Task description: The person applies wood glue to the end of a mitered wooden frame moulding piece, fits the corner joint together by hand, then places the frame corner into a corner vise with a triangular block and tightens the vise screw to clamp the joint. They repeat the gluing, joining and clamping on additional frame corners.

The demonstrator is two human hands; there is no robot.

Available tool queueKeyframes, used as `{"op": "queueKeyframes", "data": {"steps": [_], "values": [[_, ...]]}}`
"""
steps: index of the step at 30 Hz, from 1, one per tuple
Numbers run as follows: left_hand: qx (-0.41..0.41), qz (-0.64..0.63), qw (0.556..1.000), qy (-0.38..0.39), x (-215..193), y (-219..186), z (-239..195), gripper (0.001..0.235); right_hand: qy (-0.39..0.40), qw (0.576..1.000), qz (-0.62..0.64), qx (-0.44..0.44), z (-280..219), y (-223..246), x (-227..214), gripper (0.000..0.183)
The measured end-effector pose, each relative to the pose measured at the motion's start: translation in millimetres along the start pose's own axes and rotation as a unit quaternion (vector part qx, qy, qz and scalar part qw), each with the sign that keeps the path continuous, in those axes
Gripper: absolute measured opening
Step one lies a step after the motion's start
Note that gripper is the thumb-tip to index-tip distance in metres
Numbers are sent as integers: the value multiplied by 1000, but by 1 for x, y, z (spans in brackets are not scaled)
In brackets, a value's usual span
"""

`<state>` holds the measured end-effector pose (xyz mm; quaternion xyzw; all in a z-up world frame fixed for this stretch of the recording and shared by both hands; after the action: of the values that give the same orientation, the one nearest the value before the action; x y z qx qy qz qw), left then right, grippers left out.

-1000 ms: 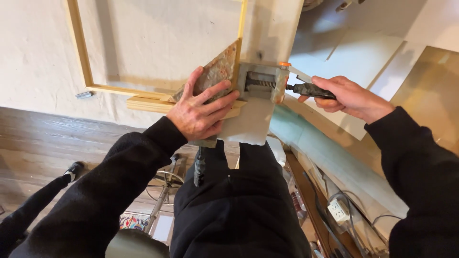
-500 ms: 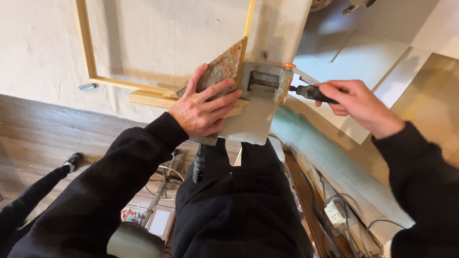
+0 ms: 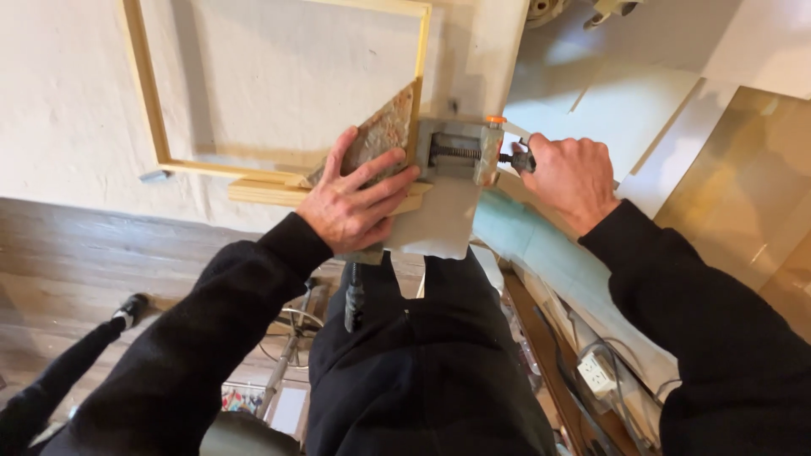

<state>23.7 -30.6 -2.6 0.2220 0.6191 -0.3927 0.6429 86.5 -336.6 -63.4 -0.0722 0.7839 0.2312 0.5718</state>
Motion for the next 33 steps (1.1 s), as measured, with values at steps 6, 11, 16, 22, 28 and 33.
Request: {"op": "queueKeyframes", "data": {"steps": [6, 11, 16, 22, 28, 33], "values": [[26, -45, 999, -11, -6, 1, 3, 50, 253, 959, 84, 100, 14, -12, 5, 36], [32, -14, 999, 14, -28, 6, 6, 52, 98, 988, 99, 68, -12, 50, -58, 32], [156, -44, 979, 122, -20, 35, 19, 39, -276, 748, 527, 295, -135, 150, 25, 18], [219, -85, 970, 61, -21, 51, 25, 43, 54, 338, 920, 192, -145, 323, 198, 71], [255, -115, 959, 48, -12, 51, 25, 46, -170, 470, 807, 314, -158, 352, 255, 49], [263, -98, 958, 50, -10, 49, 20, 46, -337, 718, 412, 449, -136, 360, 140, 27]]}}
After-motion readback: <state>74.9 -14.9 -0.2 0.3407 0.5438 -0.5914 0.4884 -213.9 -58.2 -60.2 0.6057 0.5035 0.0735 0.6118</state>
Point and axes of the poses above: each hand's wrist, its own z-axis towards the middle knuckle, its own x-axis out of the palm, y = z × x, the point moved 4 cm from there along z, towards the middle knuckle, and after that the axes turned 3 degrees about z, right-handed, at the moved point
